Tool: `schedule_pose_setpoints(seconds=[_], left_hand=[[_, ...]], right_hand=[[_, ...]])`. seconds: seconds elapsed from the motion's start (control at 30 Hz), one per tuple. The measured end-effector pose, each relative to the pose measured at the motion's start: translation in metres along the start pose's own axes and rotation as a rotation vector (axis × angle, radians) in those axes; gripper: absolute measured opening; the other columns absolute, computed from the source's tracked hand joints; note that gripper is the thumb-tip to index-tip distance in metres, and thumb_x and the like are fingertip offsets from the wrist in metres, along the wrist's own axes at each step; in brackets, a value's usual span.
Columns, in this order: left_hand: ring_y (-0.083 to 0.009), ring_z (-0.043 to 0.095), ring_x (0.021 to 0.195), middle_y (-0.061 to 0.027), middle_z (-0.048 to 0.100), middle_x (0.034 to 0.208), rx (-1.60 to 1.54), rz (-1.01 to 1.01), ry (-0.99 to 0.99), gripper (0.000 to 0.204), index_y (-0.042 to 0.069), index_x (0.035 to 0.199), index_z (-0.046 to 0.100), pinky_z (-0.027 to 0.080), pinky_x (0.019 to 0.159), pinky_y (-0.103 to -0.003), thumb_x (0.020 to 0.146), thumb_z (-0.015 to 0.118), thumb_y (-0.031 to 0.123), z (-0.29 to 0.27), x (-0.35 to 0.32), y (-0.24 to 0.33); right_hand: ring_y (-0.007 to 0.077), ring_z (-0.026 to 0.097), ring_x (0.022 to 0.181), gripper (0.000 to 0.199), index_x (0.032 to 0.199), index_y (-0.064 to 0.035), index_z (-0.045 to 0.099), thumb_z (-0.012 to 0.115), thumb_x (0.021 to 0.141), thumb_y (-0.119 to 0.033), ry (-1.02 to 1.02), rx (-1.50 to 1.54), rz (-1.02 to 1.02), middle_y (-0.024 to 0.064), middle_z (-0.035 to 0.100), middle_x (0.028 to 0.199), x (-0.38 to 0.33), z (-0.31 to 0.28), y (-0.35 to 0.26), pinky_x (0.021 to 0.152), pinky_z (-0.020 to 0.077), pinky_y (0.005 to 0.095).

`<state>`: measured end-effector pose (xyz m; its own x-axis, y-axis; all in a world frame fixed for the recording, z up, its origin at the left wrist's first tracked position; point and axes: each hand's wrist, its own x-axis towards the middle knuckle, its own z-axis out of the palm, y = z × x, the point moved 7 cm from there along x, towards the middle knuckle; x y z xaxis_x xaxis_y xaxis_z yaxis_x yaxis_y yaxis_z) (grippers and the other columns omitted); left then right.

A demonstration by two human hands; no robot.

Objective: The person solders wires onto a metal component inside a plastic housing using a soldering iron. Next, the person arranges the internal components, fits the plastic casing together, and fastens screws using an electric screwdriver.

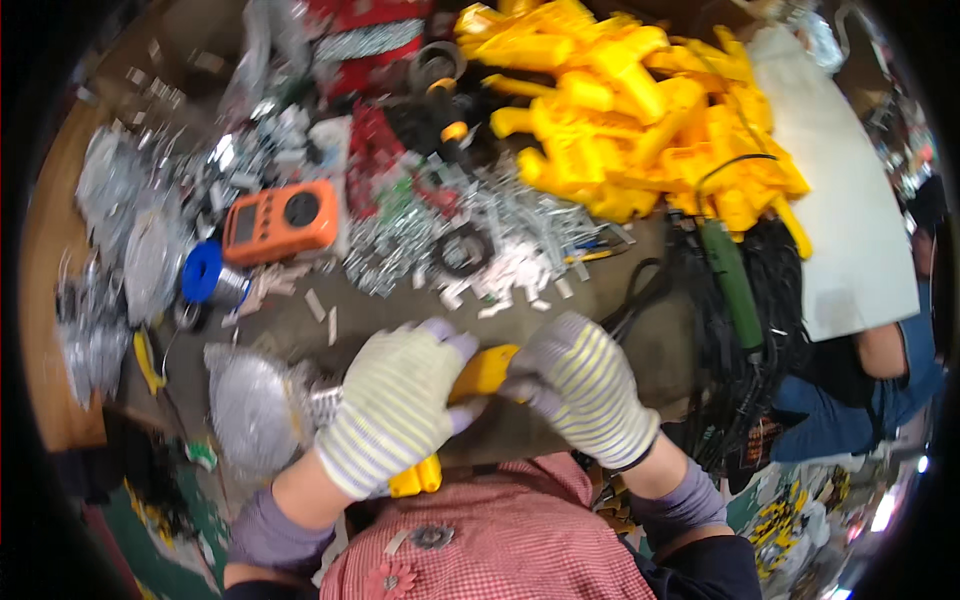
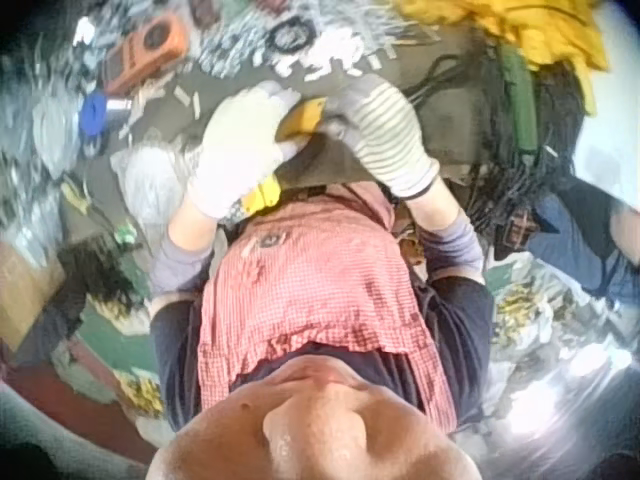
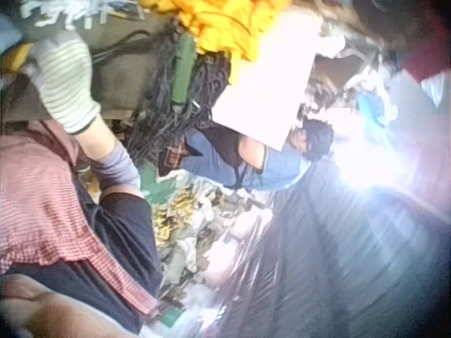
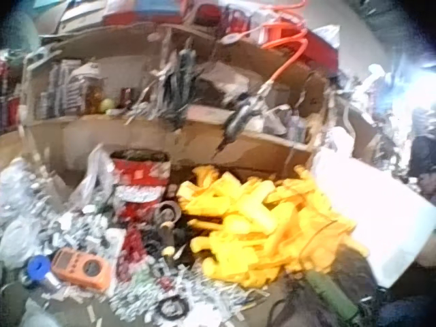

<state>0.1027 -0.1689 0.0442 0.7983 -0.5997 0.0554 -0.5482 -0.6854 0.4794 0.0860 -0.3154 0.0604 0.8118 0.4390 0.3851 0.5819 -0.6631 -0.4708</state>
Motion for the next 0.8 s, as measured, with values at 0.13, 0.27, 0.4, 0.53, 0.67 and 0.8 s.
schedule_pose_setpoints(seconds=[0.13,0.27,0.4,0.53,0.67,0.8], left_hand=[[-0.0345,0.062,0.089,-0.0129,0.063,0.095,-0.016,-0.034,0.073,0.05,0.006,0.109,0.067,0.05,0.078,-0.044,0.067,0.08,0.031,-0.006,-0.009,-0.002],[-0.0367,0.063,0.091,-0.0158,0.065,0.097,-0.091,-0.08,0.0,0.053,0.004,0.112,0.068,0.05,0.083,-0.045,0.066,0.08,0.028,-0.003,-0.005,-0.001],[-0.0383,0.063,0.093,-0.0174,0.065,0.1,-0.095,-0.072,-0.011,0.053,0.004,0.112,0.068,0.05,0.084,-0.046,0.066,0.08,0.028,-0.002,0.001,0.001],[-0.0373,0.063,0.087,-0.0158,0.066,0.093,0.003,0.058,0.082,0.054,0.001,0.109,0.069,0.05,0.078,-0.047,0.07,0.08,0.036,0.0,-0.008,-0.001],[-0.033,0.063,0.098,-0.0137,0.067,0.106,-0.096,-0.048,0.123,0.033,0.003,0.1,0.072,0.05,0.089,-0.041,0.072,0.083,0.018,-0.016,-0.019,0.009],[-0.0353,0.065,0.098,-0.0179,0.069,0.103,-0.06,-0.003,0.073,0.047,-0.002,0.111,0.069,0.051,0.092,-0.042,0.074,0.085,0.021,-0.01,-0.012,0.009]], right_hand=[[0.022,0.061,0.071,0.021,0.084,-0.0151,0.07,0.08,0.069,-0.026,0.1,-0.105,-0.211,0.0008,0.062,0.079,-0.008,0.001,-0.013,0.06,0.047,0.0372],[0.0198,0.061,0.07,0.034,0.102,-0.0129,0.072,0.08,0.073,-0.03,0.101,-0.142,-0.239,0.0013,0.061,0.08,-0.028,0.003,-0.012,0.059,0.0473,0.0348],[0.0204,0.059,0.069,0.044,0.115,-0.0125,0.071,0.078,0.074,-0.029,0.047,-0.184,-0.12,0.0022,0.059,0.08,-0.039,-0.003,-0.002,0.061,0.0491,0.034],[0.0308,0.06,0.08,0.044,0.118,-0.0106,0.069,0.076,0.078,-0.028,0.247,-0.169,0.074,0.0092,0.061,0.087,-0.025,-0.034,0.022,0.071,0.0507,0.0421],[0.0371,0.063,0.093,0.024,0.107,-0.0104,0.069,0.068,0.089,-0.025,0.002,0.153,0.217,0.0155,0.066,0.098,0.012,0.012,0.044,0.081,0.0512,0.0457],[0.0392,0.066,0.087,0.024,0.102,-0.0073,0.066,0.058,0.095,-0.028,-0.359,0.18,0.272,0.0177,0.069,0.09,0.034,0.058,0.052,0.077,0.0513,0.0486]])
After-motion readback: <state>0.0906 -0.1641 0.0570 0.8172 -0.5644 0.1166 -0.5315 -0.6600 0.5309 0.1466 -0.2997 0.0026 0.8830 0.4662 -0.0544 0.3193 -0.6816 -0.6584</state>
